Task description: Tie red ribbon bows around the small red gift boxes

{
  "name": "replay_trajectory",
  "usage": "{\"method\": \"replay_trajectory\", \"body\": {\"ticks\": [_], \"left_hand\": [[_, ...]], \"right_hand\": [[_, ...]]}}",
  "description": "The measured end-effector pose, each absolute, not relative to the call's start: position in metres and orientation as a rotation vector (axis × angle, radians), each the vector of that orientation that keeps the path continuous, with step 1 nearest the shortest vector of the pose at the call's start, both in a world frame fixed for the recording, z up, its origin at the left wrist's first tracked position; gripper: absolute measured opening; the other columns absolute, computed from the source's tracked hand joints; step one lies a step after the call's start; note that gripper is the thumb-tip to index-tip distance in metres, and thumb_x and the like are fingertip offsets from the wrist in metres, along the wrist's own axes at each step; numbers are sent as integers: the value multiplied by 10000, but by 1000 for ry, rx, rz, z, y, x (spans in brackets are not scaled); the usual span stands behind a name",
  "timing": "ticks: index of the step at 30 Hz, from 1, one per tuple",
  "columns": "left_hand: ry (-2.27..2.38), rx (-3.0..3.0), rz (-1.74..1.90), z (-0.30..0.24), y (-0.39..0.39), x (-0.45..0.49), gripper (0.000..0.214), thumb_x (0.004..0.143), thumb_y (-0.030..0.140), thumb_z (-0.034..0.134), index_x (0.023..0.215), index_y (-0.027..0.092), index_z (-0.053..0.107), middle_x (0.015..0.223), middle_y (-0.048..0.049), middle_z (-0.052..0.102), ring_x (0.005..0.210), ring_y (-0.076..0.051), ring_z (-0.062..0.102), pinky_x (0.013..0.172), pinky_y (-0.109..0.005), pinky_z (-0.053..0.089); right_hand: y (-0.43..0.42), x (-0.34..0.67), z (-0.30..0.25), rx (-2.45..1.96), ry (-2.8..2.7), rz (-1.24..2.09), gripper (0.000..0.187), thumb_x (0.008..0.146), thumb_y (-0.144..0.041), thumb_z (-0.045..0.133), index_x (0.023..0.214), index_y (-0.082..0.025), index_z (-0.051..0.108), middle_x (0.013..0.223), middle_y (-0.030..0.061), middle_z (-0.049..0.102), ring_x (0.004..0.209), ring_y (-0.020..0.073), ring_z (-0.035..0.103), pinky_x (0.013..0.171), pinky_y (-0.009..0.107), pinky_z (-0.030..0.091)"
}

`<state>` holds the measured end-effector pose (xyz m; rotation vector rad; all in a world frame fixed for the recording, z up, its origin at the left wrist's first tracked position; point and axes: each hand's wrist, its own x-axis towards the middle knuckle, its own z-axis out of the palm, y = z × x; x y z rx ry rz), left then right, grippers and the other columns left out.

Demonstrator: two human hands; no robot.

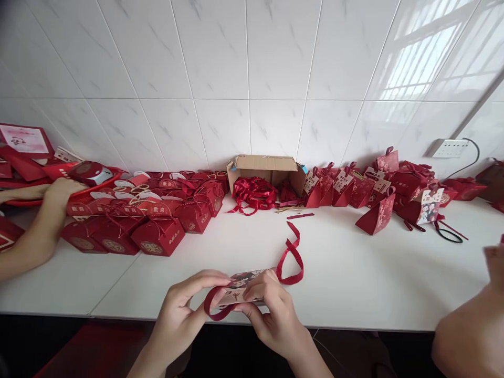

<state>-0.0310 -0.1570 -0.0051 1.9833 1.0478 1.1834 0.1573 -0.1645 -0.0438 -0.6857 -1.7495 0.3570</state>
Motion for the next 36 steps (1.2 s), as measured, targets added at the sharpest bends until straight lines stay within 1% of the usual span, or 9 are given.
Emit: {"method": "replay_trajectory", "body": {"ticks": [3,12,18,21,24,26,31,33,36], "left_hand": [[1113,1888,1147,-9,-162,-27,149,847,234,567,912,205,699,854,-48,731,782,-185,684,709,-260,554],[1145,1795,1210,-15,-165,-24,159,836,273,589,899,192,711,808,-50,735,698,-181,680,640,-261,563],[1011,1752,1147,-14,-166,-22,131,818,243,619,880,207,728,887,-66,726,824,-204,681,727,-288,570],[950,1750,1100,-12,-165,-24,128,818,235,623,881,215,733,902,-80,719,883,-223,667,794,-333,559],[827,1733,1069,-13,-163,-27,160,825,223,617,940,229,727,964,-95,703,987,-248,635,894,-388,515],[758,1697,1068,-15,-163,-30,179,828,238,614,972,237,720,1003,-103,684,1025,-261,619,909,-402,505],[751,1651,1117,-24,-166,-32,184,837,312,605,970,240,710,1136,-117,629,1145,-288,550,1002,-450,430],[726,1635,1119,-26,-167,-31,191,843,331,597,972,239,704,1122,-118,632,1144,-288,548,1002,-456,428],[675,1607,1135,-27,-167,-29,191,847,327,592,973,232,700,1065,-115,638,1075,-277,584,962,-441,462]], "right_hand": [[-164,158,-45,-691,-1752,360,167,842,-137,605,903,-240,488,771,27,602,683,176,574,636,353,489],[-163,155,-45,-699,-1751,372,175,840,-134,608,903,-245,489,781,26,606,683,174,572,634,349,475],[-162,154,-45,-689,-1753,386,180,835,-127,611,903,-237,485,766,21,596,689,171,573,640,346,479],[-162,154,-46,-710,-1735,378,174,839,-127,601,900,-241,484,776,26,602,694,172,578,639,345,490],[-162,154,-47,-695,-1720,396,166,845,-136,597,902,-247,487,846,50,628,764,193,605,679,371,506],[-162,153,-46,-660,-1715,409,169,845,-130,597,909,-249,495,858,53,643,787,200,616,700,388,511],[-161,153,-47,-612,-1707,359,232,818,-63,604,924,-243,504,789,31,644,710,184,606,674,388,505],[-162,153,-47,-595,-1711,347,263,801,-35,607,932,-239,506,794,30,643,705,182,604,672,389,500],[-163,151,-47,-583,-1688,331,285,787,-4,596,929,-236,511,792,28,639,689,175,600,656,380,496]]}}
